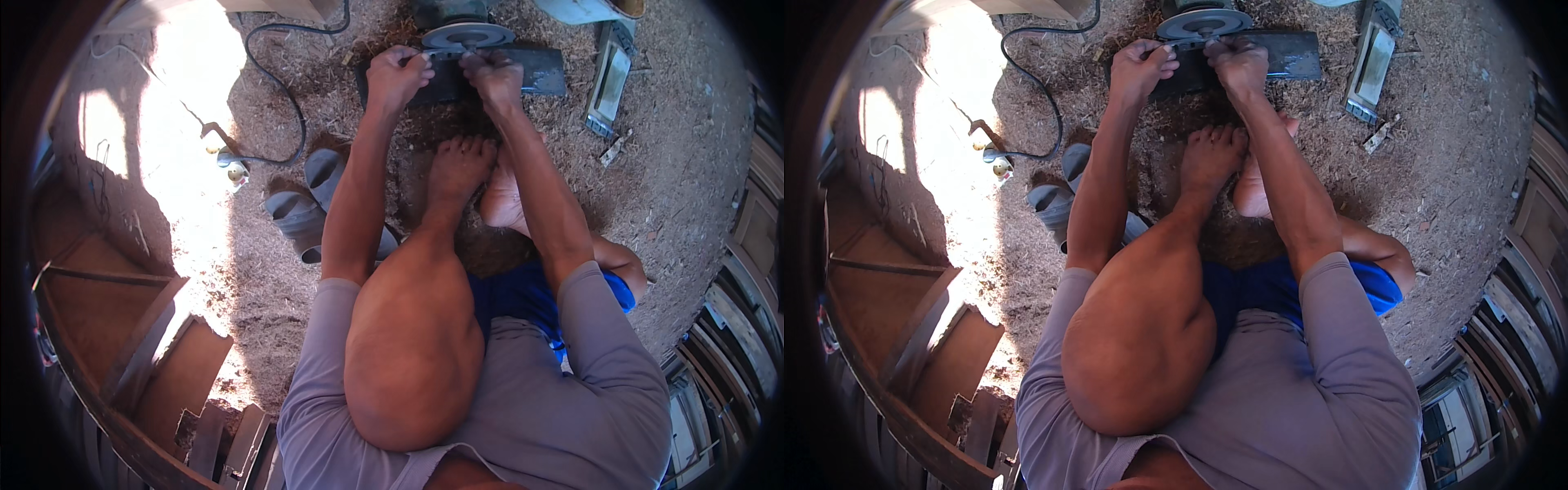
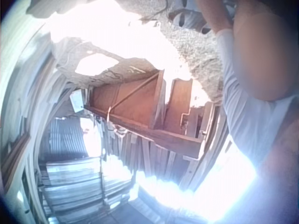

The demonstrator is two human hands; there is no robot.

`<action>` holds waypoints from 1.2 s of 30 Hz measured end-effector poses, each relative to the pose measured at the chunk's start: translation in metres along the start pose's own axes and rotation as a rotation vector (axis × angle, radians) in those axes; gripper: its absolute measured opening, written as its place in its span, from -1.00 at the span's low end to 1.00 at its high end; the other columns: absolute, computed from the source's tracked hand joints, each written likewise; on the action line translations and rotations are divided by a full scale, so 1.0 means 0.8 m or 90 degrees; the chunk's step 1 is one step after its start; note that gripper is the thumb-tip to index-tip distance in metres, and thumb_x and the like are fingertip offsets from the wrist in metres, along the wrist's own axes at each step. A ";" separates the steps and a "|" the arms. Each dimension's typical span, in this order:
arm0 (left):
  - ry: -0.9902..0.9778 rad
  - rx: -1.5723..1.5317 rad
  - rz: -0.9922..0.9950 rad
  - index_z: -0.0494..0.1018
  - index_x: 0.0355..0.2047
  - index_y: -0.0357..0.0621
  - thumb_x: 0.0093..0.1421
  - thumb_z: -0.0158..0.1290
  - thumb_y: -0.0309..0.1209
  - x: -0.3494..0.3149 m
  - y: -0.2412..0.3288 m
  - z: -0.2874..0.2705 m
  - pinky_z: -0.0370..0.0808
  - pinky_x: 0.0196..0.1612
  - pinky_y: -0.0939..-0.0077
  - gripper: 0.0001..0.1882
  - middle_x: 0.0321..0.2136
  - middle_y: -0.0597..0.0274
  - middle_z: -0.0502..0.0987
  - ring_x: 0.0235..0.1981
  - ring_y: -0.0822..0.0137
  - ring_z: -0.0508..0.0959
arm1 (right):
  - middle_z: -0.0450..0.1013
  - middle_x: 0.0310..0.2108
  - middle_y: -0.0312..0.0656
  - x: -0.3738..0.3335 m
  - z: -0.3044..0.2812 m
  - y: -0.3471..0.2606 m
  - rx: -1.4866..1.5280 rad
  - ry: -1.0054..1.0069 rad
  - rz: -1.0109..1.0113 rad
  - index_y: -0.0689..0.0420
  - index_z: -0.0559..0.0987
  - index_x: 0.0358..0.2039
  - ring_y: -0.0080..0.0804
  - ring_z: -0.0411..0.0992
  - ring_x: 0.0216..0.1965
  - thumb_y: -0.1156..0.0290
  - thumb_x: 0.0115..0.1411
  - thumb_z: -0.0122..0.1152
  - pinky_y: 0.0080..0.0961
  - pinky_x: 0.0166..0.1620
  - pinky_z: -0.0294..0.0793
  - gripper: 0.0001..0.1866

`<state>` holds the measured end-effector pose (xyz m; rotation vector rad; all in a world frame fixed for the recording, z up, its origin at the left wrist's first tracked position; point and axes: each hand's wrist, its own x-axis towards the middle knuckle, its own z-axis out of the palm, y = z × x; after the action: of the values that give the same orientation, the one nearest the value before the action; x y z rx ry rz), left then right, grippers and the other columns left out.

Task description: The person sharpens a small metal plate using a bench grinder, dipping the plate into a container of water to cool it down and checking the edge by hand.

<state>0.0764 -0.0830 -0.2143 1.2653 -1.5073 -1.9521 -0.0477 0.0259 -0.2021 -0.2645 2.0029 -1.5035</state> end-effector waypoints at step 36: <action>0.000 -0.026 0.020 0.44 -0.26 -0.40 0.19 0.11 -0.47 0.000 -0.008 -0.009 0.61 -0.40 0.57 -0.80 -0.41 0.01 0.59 -0.43 0.31 0.65 | 0.56 -0.55 -0.16 0.001 0.014 0.005 -0.046 0.040 0.028 0.33 0.61 -0.40 -0.53 0.47 -0.56 0.50 0.00 0.33 -0.59 -0.44 0.42 -0.83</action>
<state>0.0837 -0.0851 -0.2206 1.2181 -1.4710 -1.9524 -0.0412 0.0182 -0.2077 -0.2027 2.1021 -1.4300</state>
